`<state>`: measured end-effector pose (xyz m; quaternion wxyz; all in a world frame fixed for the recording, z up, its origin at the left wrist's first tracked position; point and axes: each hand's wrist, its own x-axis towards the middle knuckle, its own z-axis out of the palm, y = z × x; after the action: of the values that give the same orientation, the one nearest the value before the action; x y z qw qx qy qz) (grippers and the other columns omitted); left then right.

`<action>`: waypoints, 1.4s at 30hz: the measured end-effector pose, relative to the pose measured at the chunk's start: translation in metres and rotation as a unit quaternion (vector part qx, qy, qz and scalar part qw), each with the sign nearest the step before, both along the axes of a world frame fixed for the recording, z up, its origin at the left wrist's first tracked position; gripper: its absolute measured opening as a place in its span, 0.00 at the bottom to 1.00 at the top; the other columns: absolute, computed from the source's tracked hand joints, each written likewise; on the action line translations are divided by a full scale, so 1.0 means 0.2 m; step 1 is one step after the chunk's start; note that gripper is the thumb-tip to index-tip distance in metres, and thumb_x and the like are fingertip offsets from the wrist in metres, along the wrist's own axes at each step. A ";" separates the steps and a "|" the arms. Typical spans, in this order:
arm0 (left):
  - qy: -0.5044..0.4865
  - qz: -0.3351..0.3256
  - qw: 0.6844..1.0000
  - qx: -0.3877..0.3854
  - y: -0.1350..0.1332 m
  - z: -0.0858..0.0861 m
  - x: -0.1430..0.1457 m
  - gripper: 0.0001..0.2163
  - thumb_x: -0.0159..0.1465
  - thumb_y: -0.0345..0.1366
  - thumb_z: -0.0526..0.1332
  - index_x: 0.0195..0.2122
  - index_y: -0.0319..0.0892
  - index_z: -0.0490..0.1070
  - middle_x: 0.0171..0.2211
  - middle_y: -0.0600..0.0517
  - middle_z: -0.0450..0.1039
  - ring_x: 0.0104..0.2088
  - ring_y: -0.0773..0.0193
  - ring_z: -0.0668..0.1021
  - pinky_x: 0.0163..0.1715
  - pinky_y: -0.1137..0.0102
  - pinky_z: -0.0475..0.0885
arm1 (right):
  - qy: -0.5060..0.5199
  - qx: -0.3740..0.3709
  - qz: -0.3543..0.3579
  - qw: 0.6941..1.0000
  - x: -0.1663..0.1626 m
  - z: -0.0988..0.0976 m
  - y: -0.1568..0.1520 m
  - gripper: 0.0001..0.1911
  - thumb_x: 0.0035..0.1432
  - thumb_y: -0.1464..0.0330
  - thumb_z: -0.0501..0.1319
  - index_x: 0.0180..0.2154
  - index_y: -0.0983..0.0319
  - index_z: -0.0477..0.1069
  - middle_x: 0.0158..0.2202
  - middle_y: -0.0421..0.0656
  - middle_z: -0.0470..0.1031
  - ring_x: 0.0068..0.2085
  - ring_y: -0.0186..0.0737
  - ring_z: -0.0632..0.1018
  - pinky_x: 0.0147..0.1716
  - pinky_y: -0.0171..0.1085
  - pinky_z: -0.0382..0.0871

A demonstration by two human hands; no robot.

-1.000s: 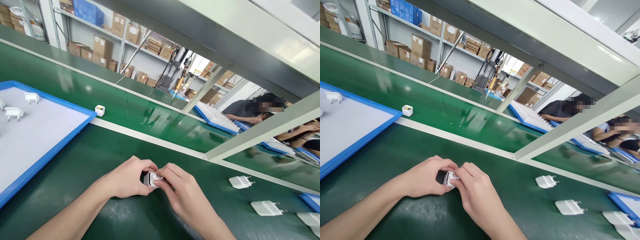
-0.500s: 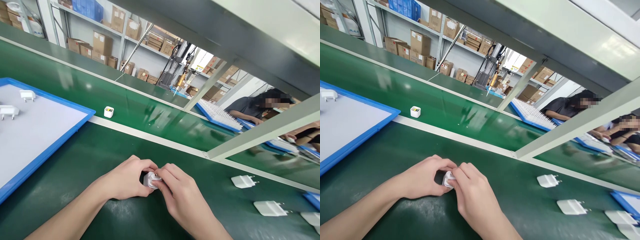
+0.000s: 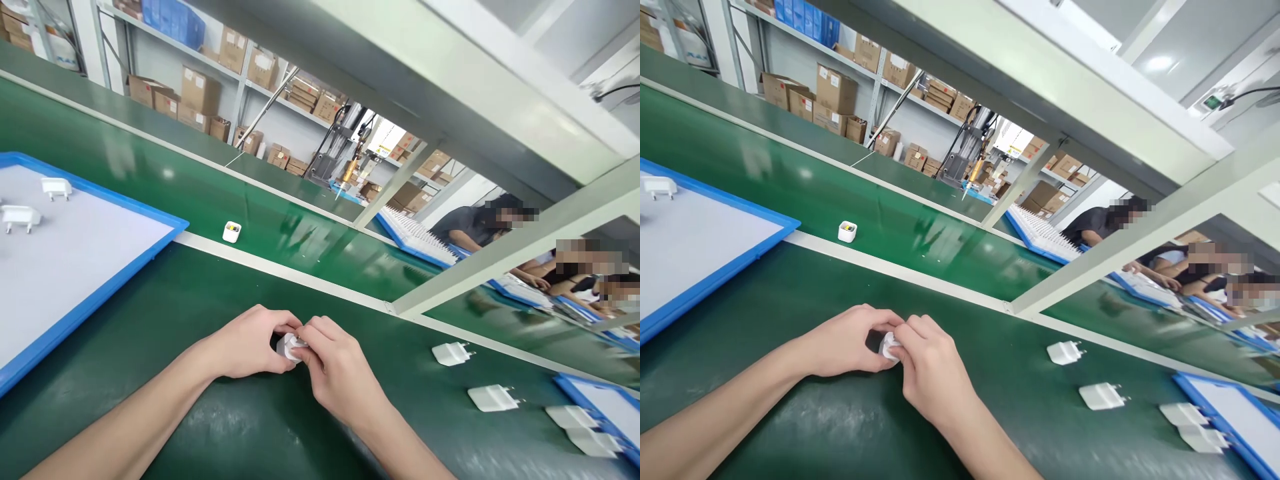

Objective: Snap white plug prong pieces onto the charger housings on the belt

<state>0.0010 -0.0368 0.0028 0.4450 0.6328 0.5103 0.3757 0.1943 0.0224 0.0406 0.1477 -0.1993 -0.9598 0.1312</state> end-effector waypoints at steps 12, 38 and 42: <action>-0.012 0.002 0.999 0.030 -0.01 -0.05 0.04 0.39 0.51 0.41 0.74 0.64 0.47 0.62 0.56 0.49 0.73 0.58 0.56 0.73 0.59 0.63 0.68 | 0.007 0.012 -0.120 0.993 0.21 0.02 0.05 0.08 0.72 0.66 0.52 0.41 0.61 0.67 0.38 0.42 0.74 0.39 0.39 0.76 0.39 0.35 0.67; 0.029 0.136 0.983 0.120 0.10 -0.06 0.03 0.19 0.65 0.35 0.58 0.58 0.42 0.70 0.54 0.48 0.73 0.49 0.58 0.77 0.57 0.63 0.73 | -0.072 0.112 -0.290 0.948 -0.33 -0.03 0.71 0.29 0.69 0.48 0.48 0.61 0.59 0.60 0.45 0.50 0.72 0.40 0.51 0.78 0.37 0.43 0.68; 0.014 0.201 0.973 0.116 0.16 -0.05 0.01 0.21 0.65 0.39 0.57 0.60 0.42 0.68 0.55 0.43 0.70 0.53 0.50 0.75 0.58 0.54 0.72 | -0.052 0.066 -0.268 0.960 -0.70 -0.12 0.87 0.26 0.67 0.51 0.52 0.55 0.62 0.69 0.47 0.55 0.71 0.43 0.56 0.78 0.41 0.46 0.69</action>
<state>0.0034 -0.0043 -0.0077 0.2769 0.5698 0.5862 0.5049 0.0536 0.1955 0.0171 0.1398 -0.4457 -0.8841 0.0130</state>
